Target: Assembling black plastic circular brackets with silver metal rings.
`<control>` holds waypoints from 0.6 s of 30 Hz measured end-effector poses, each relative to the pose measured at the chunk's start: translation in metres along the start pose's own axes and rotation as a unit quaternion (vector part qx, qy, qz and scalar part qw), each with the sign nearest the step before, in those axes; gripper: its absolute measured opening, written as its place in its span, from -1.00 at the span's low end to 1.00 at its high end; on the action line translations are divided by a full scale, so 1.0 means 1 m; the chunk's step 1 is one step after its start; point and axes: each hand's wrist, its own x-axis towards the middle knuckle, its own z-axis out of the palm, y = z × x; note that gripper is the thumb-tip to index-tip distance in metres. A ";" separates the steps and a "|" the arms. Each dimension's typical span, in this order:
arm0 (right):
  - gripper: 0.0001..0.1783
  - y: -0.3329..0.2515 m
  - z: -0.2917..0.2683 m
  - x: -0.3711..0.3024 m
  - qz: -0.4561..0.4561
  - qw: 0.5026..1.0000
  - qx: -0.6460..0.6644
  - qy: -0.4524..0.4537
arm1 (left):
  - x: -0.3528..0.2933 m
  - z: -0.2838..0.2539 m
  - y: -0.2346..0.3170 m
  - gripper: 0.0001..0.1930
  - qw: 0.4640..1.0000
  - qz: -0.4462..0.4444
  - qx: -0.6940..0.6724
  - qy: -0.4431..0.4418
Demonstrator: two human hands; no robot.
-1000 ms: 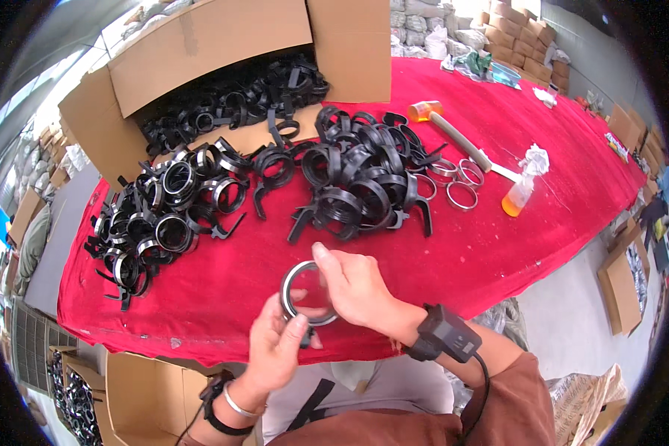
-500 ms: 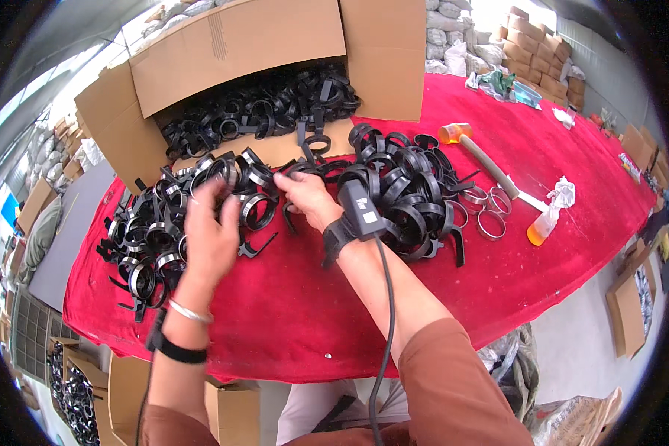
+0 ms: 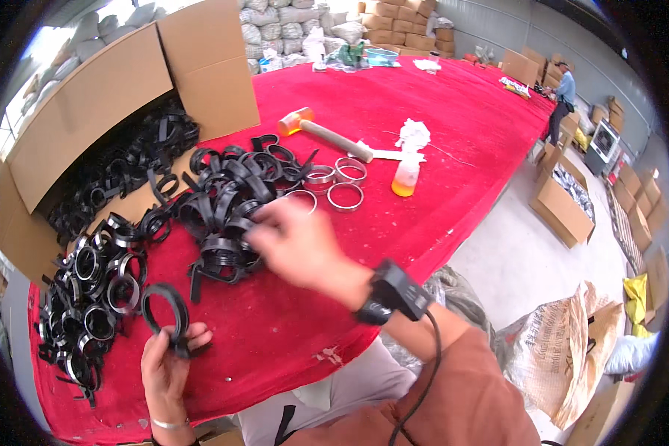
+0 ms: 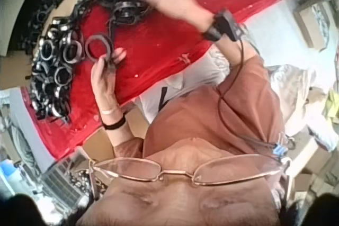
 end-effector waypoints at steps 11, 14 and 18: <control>-0.14 0.132 -0.072 0.042 0.089 0.920 -0.382 0.004 | 0.021 -0.010 -0.021 -0.66 0.995 -0.072 -0.039 0.052; -0.23 0.127 -0.084 0.016 -0.192 0.924 -0.329 0.042 | 0.026 -0.024 -0.022 -0.64 0.984 -0.108 -0.125 0.072; -0.22 0.115 -0.096 -0.010 -0.301 0.895 -0.329 0.016 | 0.051 -0.050 -0.014 -0.58 0.981 -0.112 -0.154 0.031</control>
